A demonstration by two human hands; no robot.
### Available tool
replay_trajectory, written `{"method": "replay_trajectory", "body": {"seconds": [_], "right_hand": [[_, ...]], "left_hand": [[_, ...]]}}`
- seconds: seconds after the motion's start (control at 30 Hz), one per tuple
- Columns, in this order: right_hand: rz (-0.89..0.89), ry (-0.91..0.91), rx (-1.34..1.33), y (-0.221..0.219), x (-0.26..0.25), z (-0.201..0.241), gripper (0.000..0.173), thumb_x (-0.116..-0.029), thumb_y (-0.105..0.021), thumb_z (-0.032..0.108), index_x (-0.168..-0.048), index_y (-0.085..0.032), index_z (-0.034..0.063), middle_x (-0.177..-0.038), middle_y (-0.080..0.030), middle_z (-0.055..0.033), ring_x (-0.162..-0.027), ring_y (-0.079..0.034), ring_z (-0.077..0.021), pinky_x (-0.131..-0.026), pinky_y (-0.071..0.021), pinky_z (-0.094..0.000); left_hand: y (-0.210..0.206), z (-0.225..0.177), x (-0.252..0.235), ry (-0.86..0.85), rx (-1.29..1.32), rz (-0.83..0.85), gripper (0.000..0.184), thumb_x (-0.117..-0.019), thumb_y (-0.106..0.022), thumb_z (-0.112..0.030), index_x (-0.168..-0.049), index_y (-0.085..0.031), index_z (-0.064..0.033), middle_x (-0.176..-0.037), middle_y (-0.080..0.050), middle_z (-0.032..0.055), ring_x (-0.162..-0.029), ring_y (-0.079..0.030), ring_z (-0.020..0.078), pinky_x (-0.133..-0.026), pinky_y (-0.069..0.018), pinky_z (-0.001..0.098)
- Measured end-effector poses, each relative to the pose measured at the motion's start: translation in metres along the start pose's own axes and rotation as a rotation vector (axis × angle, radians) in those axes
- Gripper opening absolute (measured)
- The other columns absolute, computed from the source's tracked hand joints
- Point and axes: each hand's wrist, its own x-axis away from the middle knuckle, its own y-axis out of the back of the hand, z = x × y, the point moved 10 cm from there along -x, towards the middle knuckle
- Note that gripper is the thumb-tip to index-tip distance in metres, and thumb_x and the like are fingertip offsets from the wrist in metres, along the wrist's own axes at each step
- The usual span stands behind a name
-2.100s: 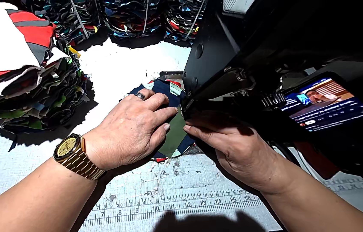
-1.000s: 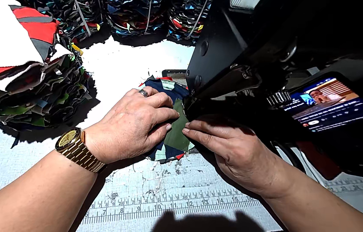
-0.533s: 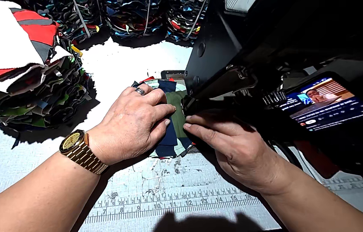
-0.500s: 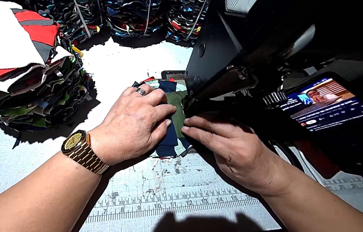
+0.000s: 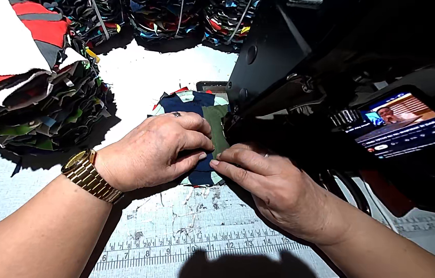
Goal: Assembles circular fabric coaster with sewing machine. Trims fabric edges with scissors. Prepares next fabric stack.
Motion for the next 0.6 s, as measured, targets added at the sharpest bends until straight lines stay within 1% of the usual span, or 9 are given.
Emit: {"method": "replay_trajectory", "body": {"seconds": [0.07, 0.13, 0.2, 0.27, 0.33, 0.47, 0.5, 0.6], "right_hand": [[-0.007, 0.000, 0.014, 0.000, 0.001, 0.000, 0.032, -0.0963, -0.053, -0.003, -0.120, -0.074, 0.0005, -0.117, -0.070, -0.0148, -0.111, -0.065, -0.0254, -0.096, -0.0541, -0.0349], [-0.008, -0.007, 0.027, 0.001, 0.001, -0.001, 0.032, -0.0965, -0.053, -0.003, -0.120, -0.074, 0.0018, -0.117, -0.070, -0.0139, -0.111, -0.065, -0.0247, -0.095, -0.0545, -0.0347], [-0.015, -0.012, 0.042, 0.003, 0.002, -0.002, 0.032, -0.0959, -0.053, -0.003, -0.118, -0.075, 0.0027, -0.117, -0.071, -0.0136, -0.111, -0.066, -0.0238, -0.095, -0.0549, -0.0343], [-0.023, -0.025, 0.059, 0.005, 0.003, -0.004, 0.032, -0.0963, -0.053, -0.002, -0.117, -0.076, 0.0037, -0.119, -0.071, -0.0135, -0.114, -0.067, -0.0233, -0.099, -0.0543, -0.0349], [-0.031, -0.035, 0.066, 0.007, 0.005, -0.006, 0.032, -0.0968, -0.053, -0.002, -0.117, -0.076, 0.0046, -0.120, -0.072, -0.0132, -0.116, -0.067, -0.0232, -0.102, -0.0530, -0.0357], [-0.040, -0.067, 0.069, 0.010, 0.009, -0.013, 0.032, -0.0972, -0.052, -0.002, -0.118, -0.076, 0.0049, -0.122, -0.072, -0.0135, -0.119, -0.067, -0.0230, -0.105, -0.0521, -0.0352], [-0.044, -0.078, 0.068, 0.011, 0.009, -0.015, 0.033, -0.0972, -0.052, -0.002, -0.118, -0.076, 0.0046, -0.122, -0.072, -0.0137, -0.120, -0.066, -0.0232, -0.106, -0.0513, -0.0351], [-0.060, -0.116, 0.079, 0.014, 0.010, -0.023, 0.030, -0.0989, -0.053, -0.001, -0.118, -0.076, 0.0042, -0.122, -0.072, -0.0134, -0.122, -0.065, -0.0239, -0.109, -0.0496, -0.0359]], "left_hand": [[0.000, 0.001, 0.000, 0.005, -0.010, 0.010, 0.027, -0.1009, -0.056, -0.027, -0.113, -0.077, -0.0149, -0.124, -0.070, 0.0018, -0.129, -0.059, 0.0169, -0.107, -0.0511, 0.0372], [0.000, 0.001, 0.000, 0.015, -0.030, 0.013, 0.030, -0.1011, -0.053, -0.031, -0.113, -0.078, -0.0169, -0.125, -0.069, 0.0004, -0.129, -0.059, 0.0164, -0.107, -0.0506, 0.0386], [0.000, 0.000, 0.000, 0.029, -0.060, 0.008, 0.033, -0.1007, -0.052, -0.033, -0.114, -0.078, -0.0192, -0.125, -0.069, -0.0016, -0.127, -0.058, 0.0157, -0.108, -0.0470, 0.0420], [-0.001, -0.001, 0.000, 0.027, -0.086, 0.007, 0.033, -0.1006, -0.051, -0.033, -0.115, -0.078, -0.0195, -0.123, -0.070, -0.0020, -0.126, -0.059, 0.0150, -0.114, -0.0413, 0.0458], [-0.001, -0.003, -0.001, 0.022, -0.110, 0.004, 0.034, -0.1005, -0.050, -0.033, -0.115, -0.078, -0.0194, -0.121, -0.070, -0.0019, -0.124, -0.060, 0.0147, -0.115, -0.0389, 0.0477], [-0.003, -0.002, -0.002, 0.042, -0.157, 0.009, 0.035, -0.1004, -0.049, -0.033, -0.118, -0.077, -0.0220, -0.120, -0.070, -0.0030, -0.121, -0.060, 0.0150, -0.113, -0.0392, 0.0497], [-0.003, -0.002, -0.002, 0.048, -0.166, 0.008, 0.035, -0.1005, -0.048, -0.033, -0.119, -0.077, -0.0223, -0.120, -0.069, -0.0025, -0.122, -0.060, 0.0162, -0.113, -0.0394, 0.0501], [-0.003, -0.002, -0.004, 0.053, -0.197, -0.009, 0.036, -0.1011, -0.048, -0.031, -0.121, -0.076, -0.0209, -0.117, -0.070, -0.0004, -0.120, -0.059, 0.0204, -0.107, -0.0421, 0.0486]]}}
